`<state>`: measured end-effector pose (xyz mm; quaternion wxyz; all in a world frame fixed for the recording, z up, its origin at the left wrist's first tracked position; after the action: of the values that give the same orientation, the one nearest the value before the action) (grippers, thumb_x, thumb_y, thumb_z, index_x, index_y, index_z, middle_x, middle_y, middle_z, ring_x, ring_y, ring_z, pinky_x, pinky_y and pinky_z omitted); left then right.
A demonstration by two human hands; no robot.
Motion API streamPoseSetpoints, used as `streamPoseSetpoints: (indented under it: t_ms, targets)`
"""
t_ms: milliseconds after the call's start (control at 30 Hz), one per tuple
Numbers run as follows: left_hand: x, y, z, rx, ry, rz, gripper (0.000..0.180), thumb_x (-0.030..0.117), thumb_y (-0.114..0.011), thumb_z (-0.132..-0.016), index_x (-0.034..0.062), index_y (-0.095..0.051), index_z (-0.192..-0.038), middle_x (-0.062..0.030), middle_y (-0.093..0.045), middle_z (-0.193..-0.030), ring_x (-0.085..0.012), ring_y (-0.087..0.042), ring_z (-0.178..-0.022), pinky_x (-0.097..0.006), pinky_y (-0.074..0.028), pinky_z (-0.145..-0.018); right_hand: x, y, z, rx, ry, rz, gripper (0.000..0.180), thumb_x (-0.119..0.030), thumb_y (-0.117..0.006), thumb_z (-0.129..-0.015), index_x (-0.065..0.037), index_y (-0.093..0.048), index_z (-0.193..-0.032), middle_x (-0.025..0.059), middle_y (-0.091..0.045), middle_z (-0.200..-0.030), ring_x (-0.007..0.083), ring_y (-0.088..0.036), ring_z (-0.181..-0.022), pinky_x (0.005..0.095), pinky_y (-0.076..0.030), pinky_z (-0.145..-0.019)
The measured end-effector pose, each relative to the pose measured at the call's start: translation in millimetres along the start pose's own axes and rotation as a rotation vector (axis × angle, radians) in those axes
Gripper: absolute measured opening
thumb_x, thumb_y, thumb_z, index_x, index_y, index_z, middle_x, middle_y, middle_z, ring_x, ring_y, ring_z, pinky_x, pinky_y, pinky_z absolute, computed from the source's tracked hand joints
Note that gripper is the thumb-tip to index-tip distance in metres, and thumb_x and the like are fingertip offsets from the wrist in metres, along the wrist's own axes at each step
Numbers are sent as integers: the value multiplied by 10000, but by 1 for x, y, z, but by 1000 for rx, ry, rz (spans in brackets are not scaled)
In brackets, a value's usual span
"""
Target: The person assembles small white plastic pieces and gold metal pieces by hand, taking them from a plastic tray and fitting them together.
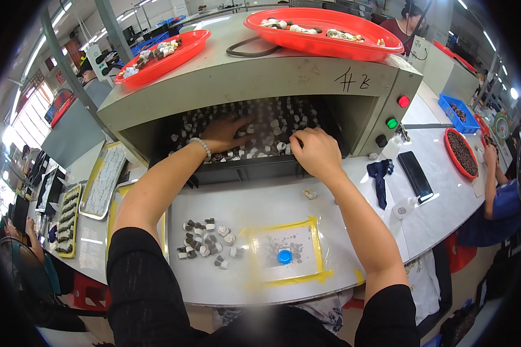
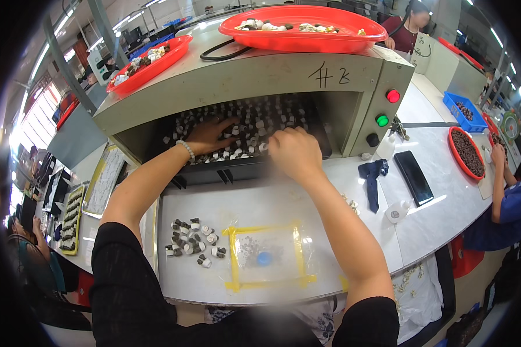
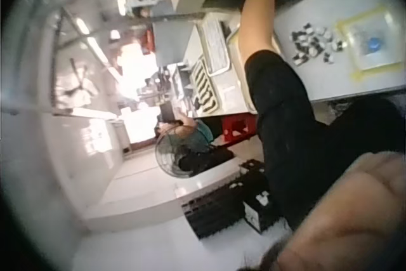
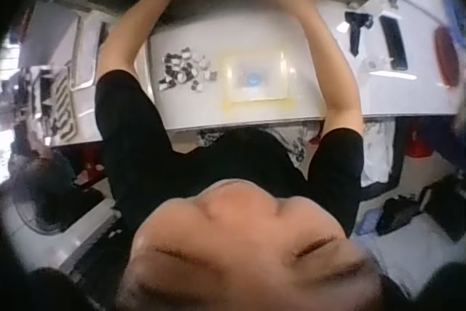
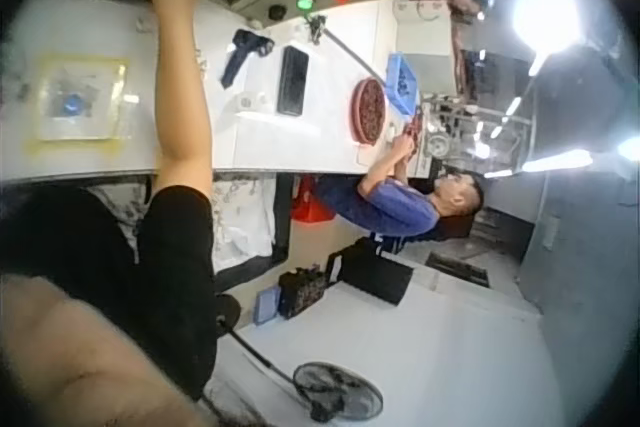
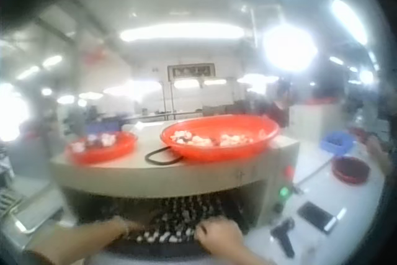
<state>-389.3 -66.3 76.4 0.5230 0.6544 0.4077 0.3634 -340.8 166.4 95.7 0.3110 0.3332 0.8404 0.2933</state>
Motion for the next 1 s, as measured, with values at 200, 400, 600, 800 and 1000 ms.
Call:
streamPoseSetpoints:
  t_ms: [200,400,600,800,1000]
  targets:
    - [0,-3,-2,-64,-97,-131,386,389,-568,-881,179,-590,-1204,-144,-596,-1122,-343,-615,-983,-418,-510,-844,0,-4,0,-30,-13,-6,227,-207,-563,-817,-38,-646,-690,110,-652,-750,300,-607,-766,419,-509,-695]
    - [-9,-6,-6,-49,-95,-91,390,400,-571,-869,174,-595,-1186,-163,-613,-1081,-348,-638,-901,-428,-521,-799,-1,-5,-1,-53,-30,10,256,-225,-533,-834,-42,-643,-692,115,-655,-750,309,-611,-767,431,-505,-709]
    - [6,1,2,115,-239,-131,535,529,-545,-863,218,-525,-1298,-174,-600,-1105,-357,-631,-924,-423,-516,-802,1,-3,-1,-86,-36,71,237,-249,-557,-845,-65,-696,-789,82,-666,-764,279,-620,-773,402,-511,-682]
    - [27,-7,-15,-212,-136,-76,541,563,-535,-872,233,-525,-1301,-166,-601,-1121,-344,-629,-939,-403,-517,-799,1,-5,-1,-83,-53,26,272,-243,-518,-847,-50,-645,-704,118,-655,-754,310,-618,-773,435,-504,-707]
    - [11,-14,-13,105,-254,68,379,436,-619,-866,153,-635,-1119,-143,-626,-1047,-328,-638,-891,-402,-518,-765,-1,-4,-1,-85,-38,48,246,-250,-558,-845,-58,-685,-760,95,-660,-750,289,-623,-746,415,-508,-662]
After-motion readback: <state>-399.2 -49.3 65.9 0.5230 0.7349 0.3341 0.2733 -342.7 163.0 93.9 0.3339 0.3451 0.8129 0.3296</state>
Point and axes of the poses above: each hand's wrist, its own z-axis away from the middle knuckle, its own y-axis out of the back of the hand, x = y × z, the point moved 5 cm from there along -z, towards the middle knuckle
